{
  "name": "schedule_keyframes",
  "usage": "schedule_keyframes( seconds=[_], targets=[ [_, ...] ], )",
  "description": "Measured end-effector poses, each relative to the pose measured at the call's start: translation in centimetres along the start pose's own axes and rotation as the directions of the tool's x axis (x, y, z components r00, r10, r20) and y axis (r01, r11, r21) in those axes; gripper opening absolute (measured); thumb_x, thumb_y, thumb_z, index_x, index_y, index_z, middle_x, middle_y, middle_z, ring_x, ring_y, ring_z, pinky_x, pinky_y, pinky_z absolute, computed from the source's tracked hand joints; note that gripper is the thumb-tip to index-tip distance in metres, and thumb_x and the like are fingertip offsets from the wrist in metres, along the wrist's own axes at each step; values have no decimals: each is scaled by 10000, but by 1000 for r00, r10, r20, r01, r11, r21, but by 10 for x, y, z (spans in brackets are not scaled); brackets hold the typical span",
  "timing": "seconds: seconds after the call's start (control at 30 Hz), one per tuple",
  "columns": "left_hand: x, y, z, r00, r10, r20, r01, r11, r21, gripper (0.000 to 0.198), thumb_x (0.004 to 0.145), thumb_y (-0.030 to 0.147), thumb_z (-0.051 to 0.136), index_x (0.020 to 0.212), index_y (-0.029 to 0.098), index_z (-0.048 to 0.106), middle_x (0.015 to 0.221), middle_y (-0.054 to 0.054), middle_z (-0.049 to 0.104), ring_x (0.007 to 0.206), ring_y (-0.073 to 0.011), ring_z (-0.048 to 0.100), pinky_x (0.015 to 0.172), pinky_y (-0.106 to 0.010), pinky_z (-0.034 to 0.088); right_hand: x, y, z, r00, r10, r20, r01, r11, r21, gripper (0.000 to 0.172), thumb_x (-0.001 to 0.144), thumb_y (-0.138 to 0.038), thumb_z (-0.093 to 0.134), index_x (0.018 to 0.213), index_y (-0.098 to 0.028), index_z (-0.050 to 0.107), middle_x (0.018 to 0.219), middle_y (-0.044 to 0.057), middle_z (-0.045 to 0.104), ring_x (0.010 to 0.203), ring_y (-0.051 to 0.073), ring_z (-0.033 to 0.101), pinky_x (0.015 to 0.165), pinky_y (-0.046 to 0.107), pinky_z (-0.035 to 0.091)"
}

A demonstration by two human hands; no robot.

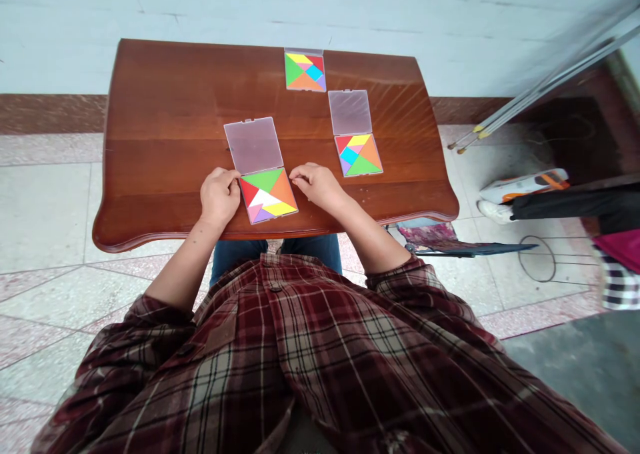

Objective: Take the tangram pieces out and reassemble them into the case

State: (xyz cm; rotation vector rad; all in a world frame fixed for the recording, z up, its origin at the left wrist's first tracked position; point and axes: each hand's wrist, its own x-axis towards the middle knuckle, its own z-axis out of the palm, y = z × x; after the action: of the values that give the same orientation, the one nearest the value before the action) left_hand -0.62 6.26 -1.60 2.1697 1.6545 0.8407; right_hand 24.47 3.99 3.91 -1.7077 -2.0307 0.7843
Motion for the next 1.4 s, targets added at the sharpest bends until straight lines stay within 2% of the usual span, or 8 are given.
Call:
schedule_keyframes(
  seconds=[0.13,0.3,0.53,0.87,1.03,1.23,1.33,1.4],
  targets=[
    [0,0,0,1000,-3,0,3,1000,-6,255,853,211,439,940,216,679,930,-61,666,896,-216,610,867,-362,502,-4,-4,5,999,-1,40,0,1000,8,227,857,-139,463,923,-165,678,939,50,633,894,164,566,850,301,403],
    [0,2,-1,1000,-1,4,1,1000,-14,254,856,212,436,942,220,675,929,-56,662,898,-210,604,879,-358,495,-4,-31,28,966,-135,218,151,987,-58,181,897,-186,523,1000,-167,671,1001,61,632,916,160,553,815,284,379],
    [0,4,-2,1000,-14,18,14,1000,4,272,853,212,426,946,220,682,934,-58,663,900,-210,602,867,-360,487,0,-65,42,928,-74,365,194,933,-303,279,870,-271,657,1107,-123,655,1117,134,624,950,208,584,761,296,380],
    [0,4,-1,1000,-10,11,10,1000,-14,267,847,214,429,943,225,678,938,-52,668,892,-206,600,855,-349,493,13,-76,38,892,15,451,162,923,-350,241,846,-230,673,1066,-136,643,1086,114,655,877,187,576,677,278,331],
    [0,4,-1,1000,-26,17,27,1000,-15,278,847,215,422,941,217,684,943,-66,665,894,-220,602,863,-373,492,19,-68,38,884,-33,466,163,956,-242,164,823,-159,638,986,-157,641,934,44,656,792,149,528,655,263,295],
    [0,3,-1,1000,-23,18,23,999,-34,266,839,204,434,932,215,684,934,-68,664,896,-224,603,864,-373,489,25,-47,37,847,-237,475,204,972,121,66,773,-102,600,800,-157,624,830,-12,611,746,96,517,702,238,340],
    [1,3,-1,1000,-26,15,26,999,-37,266,846,209,433,933,215,684,941,-69,664,903,-226,608,867,-375,489,21,-33,24,907,-211,364,124,961,248,38,799,-154,585,824,-162,614,830,-6,632,755,102,537,722,247,384],
    [1,3,-2,999,-29,21,30,999,-39,265,850,212,431,929,219,683,944,-71,661,908,-234,609,864,-385,492,15,-15,11,971,-118,207,56,957,284,71,828,-205,568,878,-175,608,849,4,650,772,113,547,731,258,411]
  ],
)
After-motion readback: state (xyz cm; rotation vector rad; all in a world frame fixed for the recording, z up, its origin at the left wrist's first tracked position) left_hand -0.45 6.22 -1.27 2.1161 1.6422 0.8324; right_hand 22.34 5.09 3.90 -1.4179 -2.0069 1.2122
